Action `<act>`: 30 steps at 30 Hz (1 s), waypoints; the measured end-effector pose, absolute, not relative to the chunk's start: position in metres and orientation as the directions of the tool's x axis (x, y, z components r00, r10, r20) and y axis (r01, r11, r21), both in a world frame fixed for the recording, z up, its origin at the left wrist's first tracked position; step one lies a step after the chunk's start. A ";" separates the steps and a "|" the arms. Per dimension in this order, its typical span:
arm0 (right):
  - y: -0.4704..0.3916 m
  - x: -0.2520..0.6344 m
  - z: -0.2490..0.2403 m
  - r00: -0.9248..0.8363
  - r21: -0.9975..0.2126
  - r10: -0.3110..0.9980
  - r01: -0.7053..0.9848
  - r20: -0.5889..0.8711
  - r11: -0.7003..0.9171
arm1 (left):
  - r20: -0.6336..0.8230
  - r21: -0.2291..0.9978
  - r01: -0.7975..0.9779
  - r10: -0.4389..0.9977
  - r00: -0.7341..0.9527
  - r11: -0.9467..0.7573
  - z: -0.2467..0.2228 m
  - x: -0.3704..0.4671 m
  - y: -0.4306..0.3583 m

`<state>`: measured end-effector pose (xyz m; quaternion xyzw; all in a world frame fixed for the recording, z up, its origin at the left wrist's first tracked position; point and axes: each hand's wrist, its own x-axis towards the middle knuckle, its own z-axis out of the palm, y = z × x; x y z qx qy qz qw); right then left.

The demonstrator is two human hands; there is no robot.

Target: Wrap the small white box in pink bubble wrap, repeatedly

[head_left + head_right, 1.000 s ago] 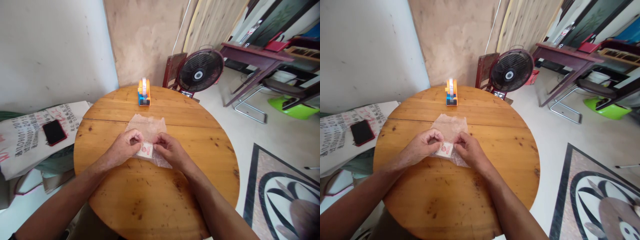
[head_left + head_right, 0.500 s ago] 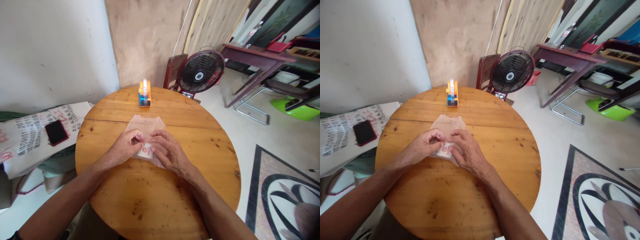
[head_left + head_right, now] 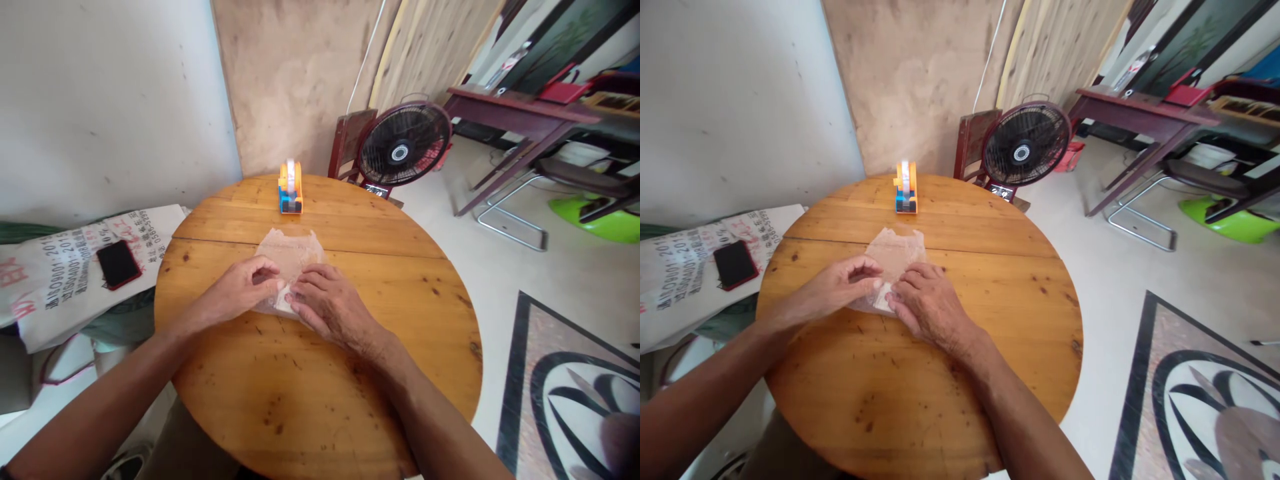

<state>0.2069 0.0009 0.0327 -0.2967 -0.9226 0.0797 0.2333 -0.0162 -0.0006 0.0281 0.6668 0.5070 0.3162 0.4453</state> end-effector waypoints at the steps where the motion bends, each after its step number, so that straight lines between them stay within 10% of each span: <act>1: 0.001 0.207 0.033 -0.718 -0.288 0.584 0.508 0.378 0.812 | -0.049 0.910 0.409 0.958 0.282 -0.074 0.028 -0.022 -0.001; 10: -0.001 0.205 0.035 -0.722 -0.278 0.593 0.524 0.357 0.805 | -0.081 0.832 0.548 0.959 0.270 -0.084 0.012 -0.026 0.006; 20: -0.003 0.204 0.035 -0.720 -0.258 0.590 0.531 0.366 0.807 | -0.090 0.372 0.924 0.988 0.129 -0.086 0.031 -0.035 -0.002; 26: -0.003 0.203 0.037 -0.726 -0.242 0.605 0.555 0.327 0.796 | -0.155 0.454 0.891 0.984 0.091 -0.011 0.034 -0.046 0.002; 30: -0.002 0.203 0.037 -0.731 -0.240 0.612 0.563 0.303 0.791 | -0.267 0.725 0.672 0.961 0.071 0.152 0.029 -0.042 0.003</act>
